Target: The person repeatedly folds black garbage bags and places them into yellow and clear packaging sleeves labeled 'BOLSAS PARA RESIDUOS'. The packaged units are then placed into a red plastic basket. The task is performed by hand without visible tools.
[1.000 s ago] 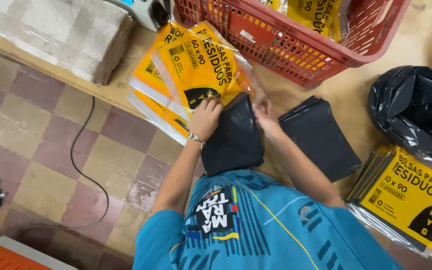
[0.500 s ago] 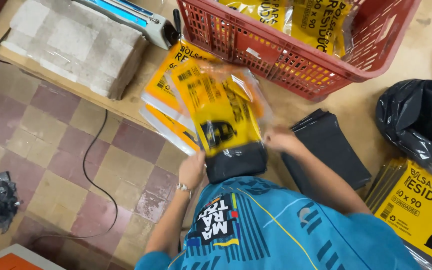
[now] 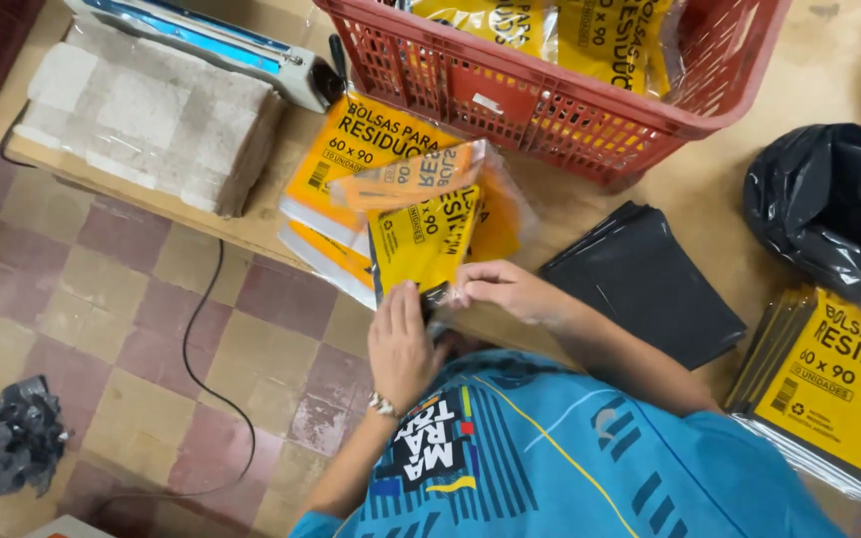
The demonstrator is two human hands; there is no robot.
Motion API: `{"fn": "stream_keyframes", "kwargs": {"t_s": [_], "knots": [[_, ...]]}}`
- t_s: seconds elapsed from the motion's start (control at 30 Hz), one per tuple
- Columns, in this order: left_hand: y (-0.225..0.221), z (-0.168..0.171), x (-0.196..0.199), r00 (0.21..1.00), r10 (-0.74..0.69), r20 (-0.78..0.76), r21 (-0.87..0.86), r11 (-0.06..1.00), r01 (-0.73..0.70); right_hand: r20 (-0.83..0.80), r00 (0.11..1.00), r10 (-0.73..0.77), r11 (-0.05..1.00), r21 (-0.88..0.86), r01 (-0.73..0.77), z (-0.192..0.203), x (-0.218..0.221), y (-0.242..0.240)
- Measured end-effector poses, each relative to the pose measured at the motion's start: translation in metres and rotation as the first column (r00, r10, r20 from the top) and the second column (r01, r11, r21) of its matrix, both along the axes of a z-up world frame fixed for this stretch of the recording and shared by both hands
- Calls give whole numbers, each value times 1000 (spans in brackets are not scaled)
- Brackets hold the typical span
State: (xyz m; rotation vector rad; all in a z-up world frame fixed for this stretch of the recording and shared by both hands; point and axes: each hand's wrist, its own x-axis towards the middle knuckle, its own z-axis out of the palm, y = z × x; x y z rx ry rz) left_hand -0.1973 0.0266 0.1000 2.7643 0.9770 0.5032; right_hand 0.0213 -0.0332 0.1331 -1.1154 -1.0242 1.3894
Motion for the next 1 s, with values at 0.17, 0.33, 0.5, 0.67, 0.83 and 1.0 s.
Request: {"fn": "stream_keyframes", "kwargs": {"t_s": [0.17,0.33,0.5,0.67,0.83,1.0], "knots": [[54,-1,6,996,22,88,228,973,-42,25,995,-101,963,254,91,0,17,17],[109,100,2,997,-4,79,326,945,-22,727,428,-538,802,597,-7,-39,89,71],[136,174,8,985,-144,95,369,924,100,658,611,-441,846,532,38,-104,97,104],[138,246,24,976,-207,62,354,919,173,361,838,-409,878,406,253,-76,79,73],[169,322,78,910,-403,100,452,833,319,277,916,-290,957,80,278,-52,77,10],[182,313,150,844,-529,86,556,728,400,861,389,-326,899,155,410,-90,79,-71]]}}
